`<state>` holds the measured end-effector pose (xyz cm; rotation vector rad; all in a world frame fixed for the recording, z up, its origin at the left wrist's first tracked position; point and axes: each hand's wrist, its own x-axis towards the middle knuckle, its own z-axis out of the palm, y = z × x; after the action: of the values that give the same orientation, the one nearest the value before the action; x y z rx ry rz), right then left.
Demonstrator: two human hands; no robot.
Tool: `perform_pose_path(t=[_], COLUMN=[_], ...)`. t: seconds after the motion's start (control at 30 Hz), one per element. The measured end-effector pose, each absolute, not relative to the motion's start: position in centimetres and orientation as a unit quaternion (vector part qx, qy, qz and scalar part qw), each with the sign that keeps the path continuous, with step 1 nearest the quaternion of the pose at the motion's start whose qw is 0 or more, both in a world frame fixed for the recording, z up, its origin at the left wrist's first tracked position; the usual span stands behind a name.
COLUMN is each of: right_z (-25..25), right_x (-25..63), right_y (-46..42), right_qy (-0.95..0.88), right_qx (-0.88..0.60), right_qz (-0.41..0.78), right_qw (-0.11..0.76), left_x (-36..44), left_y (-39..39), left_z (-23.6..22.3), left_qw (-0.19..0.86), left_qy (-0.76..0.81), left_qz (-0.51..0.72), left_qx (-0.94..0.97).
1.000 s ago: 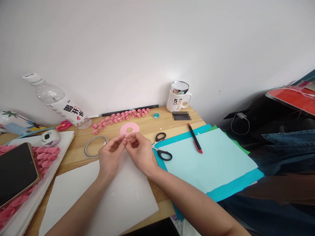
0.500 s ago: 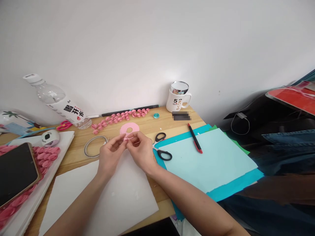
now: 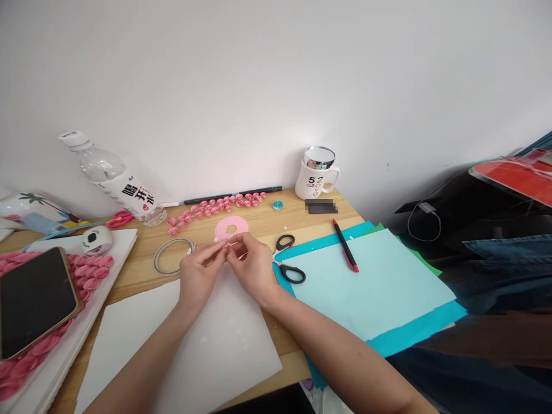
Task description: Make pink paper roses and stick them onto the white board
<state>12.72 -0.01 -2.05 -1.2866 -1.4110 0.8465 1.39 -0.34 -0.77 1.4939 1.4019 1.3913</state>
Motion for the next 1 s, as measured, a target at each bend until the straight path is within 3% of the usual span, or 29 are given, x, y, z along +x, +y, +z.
perform_pose_path(t=[0.3, 0.5, 0.77, 0.87, 1.0], right_z=[-2.2, -2.8, -2.6, -1.6, -0.1], right_x=[13.0, 13.1, 14.8, 16.1, 18.3], right_y=[0.8, 1.3, 2.4, 2.9, 2.9], right_qy=[-0.575, -0.605, -0.668, -0.671, -0.732], right_qx=[-0.533, -0.533, -0.529, -0.566, -0.585], right_qz=[0.359, 0.318, 0.246, 0.248, 0.243], right_qw=[0.506, 0.498, 0.461, 0.41, 0.251], left_x=[0.5, -2.5, -4.1, -3.8, -3.4], left_y=[0.0, 1.5, 1.9, 1.5, 1.5], left_z=[-0.8, -0.5, 0.1, 0.3, -0.1], left_qw=[0.235, 0.144, 0.046, 0.034, 0.001], left_qy=[0.54, 0.615, 0.735, 0.773, 0.777], left_qz=[0.537, 0.566, 0.413, 0.29, 0.184], left_qx=[0.604, 0.53, 0.536, 0.564, 0.602])
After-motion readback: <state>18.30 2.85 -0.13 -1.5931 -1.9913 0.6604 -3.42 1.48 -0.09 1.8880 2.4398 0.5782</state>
